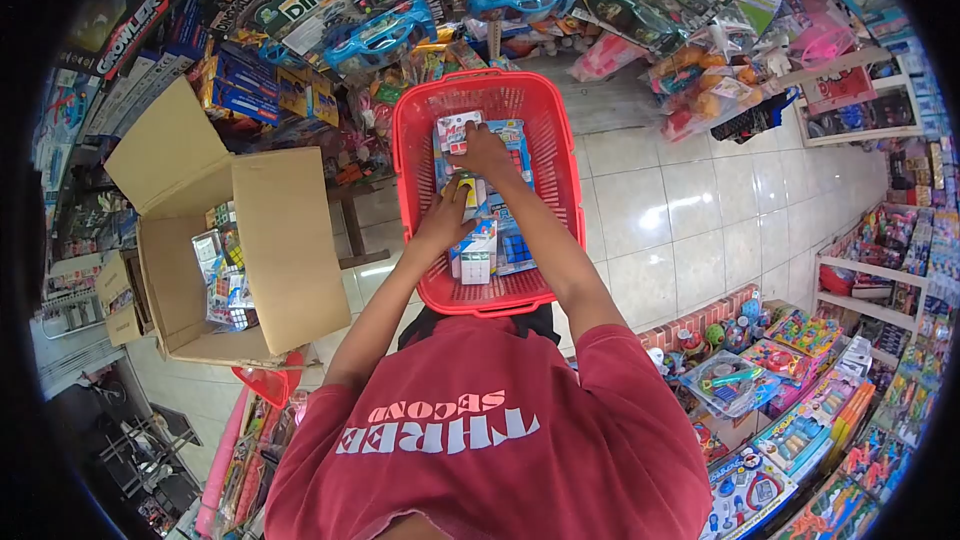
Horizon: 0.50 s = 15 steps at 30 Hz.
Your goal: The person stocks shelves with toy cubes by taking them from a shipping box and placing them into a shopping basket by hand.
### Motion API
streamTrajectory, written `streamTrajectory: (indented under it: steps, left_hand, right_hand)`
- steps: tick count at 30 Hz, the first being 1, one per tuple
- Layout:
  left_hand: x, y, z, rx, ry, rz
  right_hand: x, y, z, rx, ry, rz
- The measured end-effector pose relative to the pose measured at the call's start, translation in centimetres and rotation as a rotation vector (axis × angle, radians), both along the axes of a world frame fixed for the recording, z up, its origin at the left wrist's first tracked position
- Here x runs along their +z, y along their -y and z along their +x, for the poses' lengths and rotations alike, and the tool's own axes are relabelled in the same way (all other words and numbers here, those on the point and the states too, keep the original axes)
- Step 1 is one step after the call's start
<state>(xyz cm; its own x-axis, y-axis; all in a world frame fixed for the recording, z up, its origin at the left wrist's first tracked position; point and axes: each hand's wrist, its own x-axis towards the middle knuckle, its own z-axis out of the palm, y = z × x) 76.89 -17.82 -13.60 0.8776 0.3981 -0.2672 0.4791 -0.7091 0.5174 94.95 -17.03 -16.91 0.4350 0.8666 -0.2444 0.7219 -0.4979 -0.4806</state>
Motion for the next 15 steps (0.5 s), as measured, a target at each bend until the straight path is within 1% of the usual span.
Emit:
streamTrajectory:
  steps: [2, 5, 10, 11, 12, 15]
  left_hand:
    - [-0.5, -0.1, -0.3, 0.003, 0.000, 0.004]
    - [-0.5, -0.2, -0.2, 0.005, 0.008, -0.021]
    - [1.9, -0.7, 0.1, 0.000, -0.027, -0.127]
    - [1.9, -0.7, 0.1, 0.001, -0.011, -0.115]
    - [1.9, -0.6, 0.0, 0.003, 0.004, -0.104]
    - [1.7, -0.6, 0.0, 0.017, 0.013, -0.119]
  right_hand:
    - [0.7, 0.7, -0.5, -0.033, 0.045, 0.052]
    - [1.2, 1.5, -0.6, -0.070, 0.028, 0.100]
    - [0.6, 1.4, -0.8, -0.043, -0.003, 0.134]
    - [0.3, 1.2, -0.8, -0.034, -0.007, 0.138]
    - [0.3, 1.1, -1.0, -0.015, -0.019, 0.133]
    - [0.3, 0.0, -1.3, 0.062, -0.023, -0.037]
